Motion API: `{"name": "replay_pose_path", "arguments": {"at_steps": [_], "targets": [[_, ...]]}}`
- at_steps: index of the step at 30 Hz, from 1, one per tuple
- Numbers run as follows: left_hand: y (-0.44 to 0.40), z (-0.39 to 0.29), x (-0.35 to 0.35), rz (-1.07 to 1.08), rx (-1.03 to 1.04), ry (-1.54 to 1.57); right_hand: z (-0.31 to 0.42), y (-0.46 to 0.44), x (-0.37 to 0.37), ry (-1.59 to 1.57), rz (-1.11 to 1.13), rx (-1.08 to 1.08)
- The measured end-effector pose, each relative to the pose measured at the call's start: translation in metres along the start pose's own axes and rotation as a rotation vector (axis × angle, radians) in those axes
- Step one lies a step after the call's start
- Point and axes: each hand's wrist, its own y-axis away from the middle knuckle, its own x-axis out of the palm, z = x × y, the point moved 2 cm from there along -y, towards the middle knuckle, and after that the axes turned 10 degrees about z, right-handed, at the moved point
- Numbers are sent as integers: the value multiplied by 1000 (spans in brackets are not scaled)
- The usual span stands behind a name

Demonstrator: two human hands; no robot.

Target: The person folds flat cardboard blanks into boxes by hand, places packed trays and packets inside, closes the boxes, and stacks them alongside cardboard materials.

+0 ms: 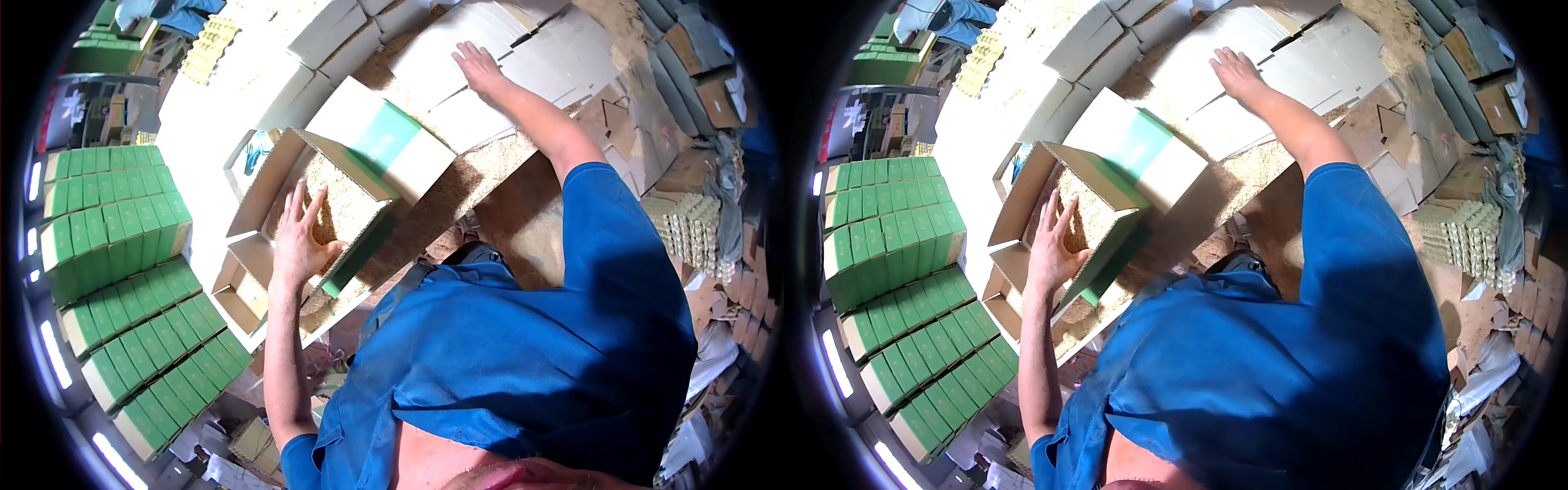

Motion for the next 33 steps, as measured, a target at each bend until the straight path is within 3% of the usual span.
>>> {"name": "replay_pose_path", "arguments": {"at_steps": [2, 4, 7, 8, 9, 10, 11, 15, 16, 18, 20, 22, 24, 27, 30, 33], "targets": [[-5, 4, 4, 23, 4, -7, -3, 1, -9, -45, -2, -44], [-11, 6, 7, 31, 6, -6, -3, 0, -13, -44, 148, -113], [-16, 10, 11, 28, 29, 4, -18, -8, -30, -52, -74, -267], [-15, 14, 14, 12, 23, -1, -18, -5, -44, -131, -206, -163], [-13, 16, 15, 0, 31, 20, -29, -10, -58, -164, -346, -279], [-11, 17, 17, -14, 38, 41, -34, -12, -77, -123, -393, -246], [-11, 18, 17, -8, 28, 30, -27, -6, -110, -135, -788, -354], [17, 8, -4, -213, 69, 100, 6, 28, -217, -393, -832, -21], [34, 6, -20, -325, 89, 214, 17, 39, -234, -641, -921, -108], [67, 19, -36, -508, 48, 460, 63, 82, -285, -911, -798, -119], [98, 52, -41, -776, -31, 577, 94, 106, -313, -1093, -749, -281], [109, 108, -25, -988, -124, 640, 125, 121, -340, -1065, -714, -383], [104, 158, -20, -940, -256, 812, 170, 129, -359, -1109, -589, -621], [62, 227, -2, -838, -313, 777, 257, 134, -377, -947, -236, -821], [2, 264, 13, -553, -326, 703, 317, 121, -359, -485, 49, -783], [-51, 287, 20, -514, -280, 598, 361, 100, -328, -379, 192, -802]]}}
